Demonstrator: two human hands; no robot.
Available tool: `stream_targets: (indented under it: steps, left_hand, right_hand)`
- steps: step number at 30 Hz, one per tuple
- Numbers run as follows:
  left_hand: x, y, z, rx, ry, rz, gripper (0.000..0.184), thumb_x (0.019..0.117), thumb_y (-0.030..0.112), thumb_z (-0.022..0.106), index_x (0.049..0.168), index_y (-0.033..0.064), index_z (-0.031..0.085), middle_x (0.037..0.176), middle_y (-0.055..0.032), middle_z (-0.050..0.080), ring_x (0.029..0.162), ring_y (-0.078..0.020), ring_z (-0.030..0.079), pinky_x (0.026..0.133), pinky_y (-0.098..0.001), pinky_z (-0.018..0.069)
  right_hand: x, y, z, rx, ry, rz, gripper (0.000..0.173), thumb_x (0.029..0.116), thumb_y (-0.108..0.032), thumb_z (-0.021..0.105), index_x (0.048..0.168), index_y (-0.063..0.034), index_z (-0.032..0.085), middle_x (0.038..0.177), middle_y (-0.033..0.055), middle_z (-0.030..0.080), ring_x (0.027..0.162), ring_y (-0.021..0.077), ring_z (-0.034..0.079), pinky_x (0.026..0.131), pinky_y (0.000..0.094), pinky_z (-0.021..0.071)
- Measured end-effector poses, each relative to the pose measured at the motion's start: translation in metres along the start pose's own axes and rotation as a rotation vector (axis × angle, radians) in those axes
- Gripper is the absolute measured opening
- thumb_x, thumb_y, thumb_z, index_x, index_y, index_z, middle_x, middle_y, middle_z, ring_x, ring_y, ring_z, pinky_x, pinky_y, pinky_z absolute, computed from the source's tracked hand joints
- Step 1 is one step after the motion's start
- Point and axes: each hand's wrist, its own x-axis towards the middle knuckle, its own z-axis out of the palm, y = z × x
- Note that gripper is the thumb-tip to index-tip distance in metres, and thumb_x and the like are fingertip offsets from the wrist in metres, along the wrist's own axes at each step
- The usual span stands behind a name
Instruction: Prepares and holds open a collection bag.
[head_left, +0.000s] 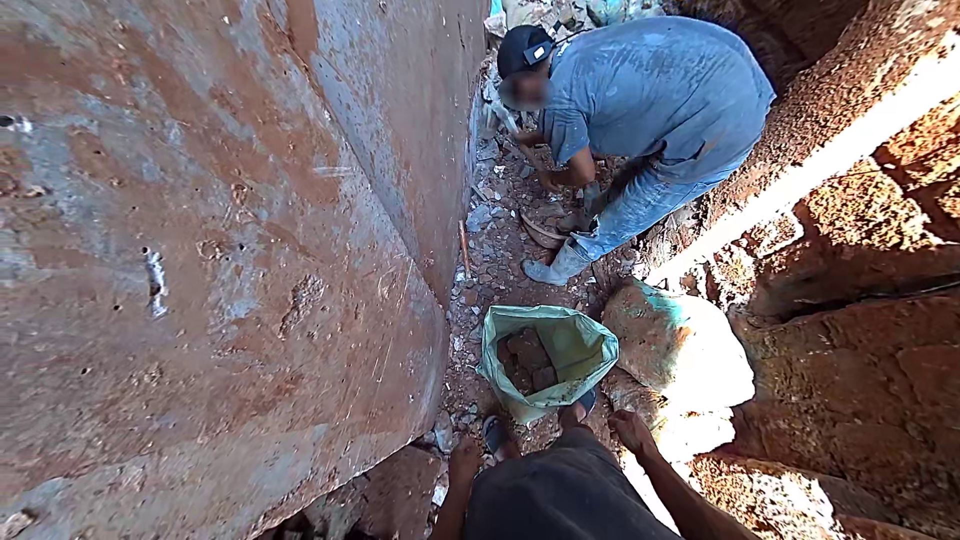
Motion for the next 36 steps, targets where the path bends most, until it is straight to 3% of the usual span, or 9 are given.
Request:
stream_targets:
  steps: [26, 36]
  left_hand:
    - [-0.004, 0.017, 0.004, 0.027, -0.025, 0.021, 0.032, 0.1035, 0.004, 0.054, 0.132, -0.0095, 0.055, 0.118, -0.0282, 0.065, 0.093, -0.0313, 0.069, 0.084, -0.0437, 0.0570]
    - [0.000, 0.009, -0.004, 0.021, -0.020, 0.012, 0.033, 0.1041, 0.005, 0.053, 0.133, -0.0102, 0.054, 0.122, -0.0302, 0.064, 0.100, -0.0352, 0.069, 0.089, -0.0464, 0.0571]
  right_hand:
    - [-0.009, 0.010, 0.001, 0.071, -0.011, 0.032, 0.030, 0.1064, -0.019, 0.054, 0.125, 0.0027, 0.065, 0.118, 0.0241, 0.069, 0.106, 0.0357, 0.069, 0.097, 0.0537, 0.0515]
    - [0.001, 0.001, 0.000, 0.034, -0.007, -0.001, 0.030, 0.1056, -0.019, 0.055, 0.124, 0.0018, 0.066, 0.114, 0.0228, 0.070, 0.102, 0.0337, 0.070, 0.094, 0.0523, 0.0524]
